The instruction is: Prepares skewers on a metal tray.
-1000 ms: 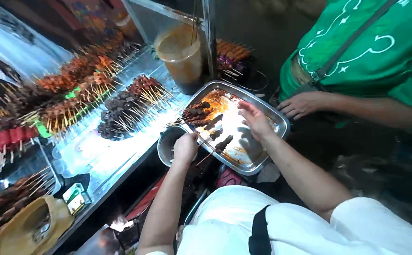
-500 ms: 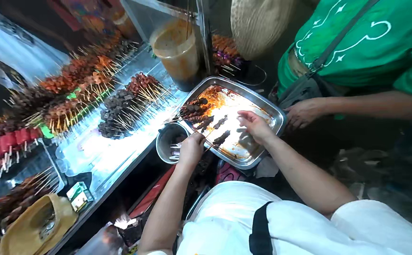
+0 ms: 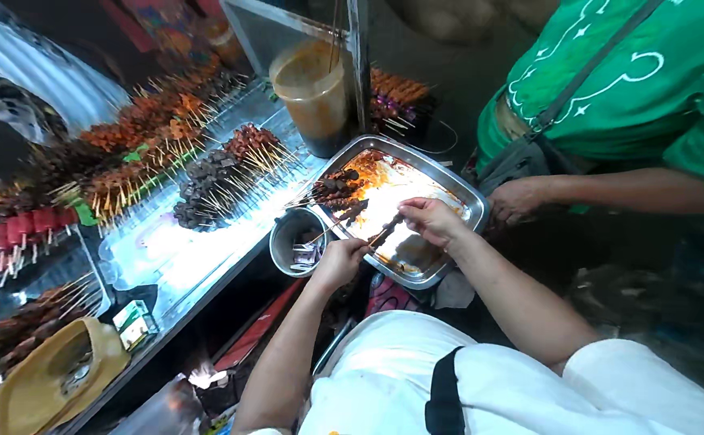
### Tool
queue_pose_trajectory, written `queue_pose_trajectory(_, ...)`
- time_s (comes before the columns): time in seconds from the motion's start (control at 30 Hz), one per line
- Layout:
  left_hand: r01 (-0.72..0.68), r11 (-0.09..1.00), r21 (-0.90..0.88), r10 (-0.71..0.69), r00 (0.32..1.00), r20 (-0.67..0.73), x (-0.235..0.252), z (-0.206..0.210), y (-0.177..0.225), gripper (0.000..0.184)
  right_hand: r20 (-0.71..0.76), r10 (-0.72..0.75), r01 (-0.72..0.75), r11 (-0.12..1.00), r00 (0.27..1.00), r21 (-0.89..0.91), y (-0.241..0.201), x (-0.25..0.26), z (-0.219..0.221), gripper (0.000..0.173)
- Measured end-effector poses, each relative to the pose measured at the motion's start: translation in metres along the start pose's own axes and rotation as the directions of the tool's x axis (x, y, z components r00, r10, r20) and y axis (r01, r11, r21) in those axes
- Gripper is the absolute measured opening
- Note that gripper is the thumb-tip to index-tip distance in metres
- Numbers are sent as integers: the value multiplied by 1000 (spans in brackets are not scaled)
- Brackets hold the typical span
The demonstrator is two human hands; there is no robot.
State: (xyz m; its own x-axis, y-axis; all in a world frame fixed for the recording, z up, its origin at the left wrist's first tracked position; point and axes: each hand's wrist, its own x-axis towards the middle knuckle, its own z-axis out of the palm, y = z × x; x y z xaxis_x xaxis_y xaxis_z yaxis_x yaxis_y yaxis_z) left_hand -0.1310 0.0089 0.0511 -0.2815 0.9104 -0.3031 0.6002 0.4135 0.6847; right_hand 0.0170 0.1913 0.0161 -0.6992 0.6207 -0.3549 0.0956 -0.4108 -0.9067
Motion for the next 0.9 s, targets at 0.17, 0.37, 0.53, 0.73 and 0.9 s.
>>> queue_pose_trajectory(0.17, 183, 747, -639, 29, 951, 307, 4, -9, -23, 21, 37, -28, 27, 999, 999, 17, -5, 0, -6, 10)
queue_pose_trajectory(0.37, 160, 965, -209, -148, 986, 70, 5, -28, -29, 23, -176, -118, 120, 993, 977, 4, -19, 17, -47, 21)
queue_pose_trajectory(0.53, 320, 889, 328, -288, 947, -144, 25, -19, -20, 27, -187, -76, 61, 994, 979, -86, -3, 13, -32, 15)
queue_pose_trajectory(0.73, 285, 840, 462, -352, 934, 65, 22, 12, 1, 39, -150, 53, -34, 991, 987, 127, 13, 17, -29, 19)
queue_pose_trajectory(0.9, 154, 974, 166, -148, 988, -50, 3, 19, -15, 31, -181, 69, -33, 980, 981, 195, 14, 19, -32, 15)
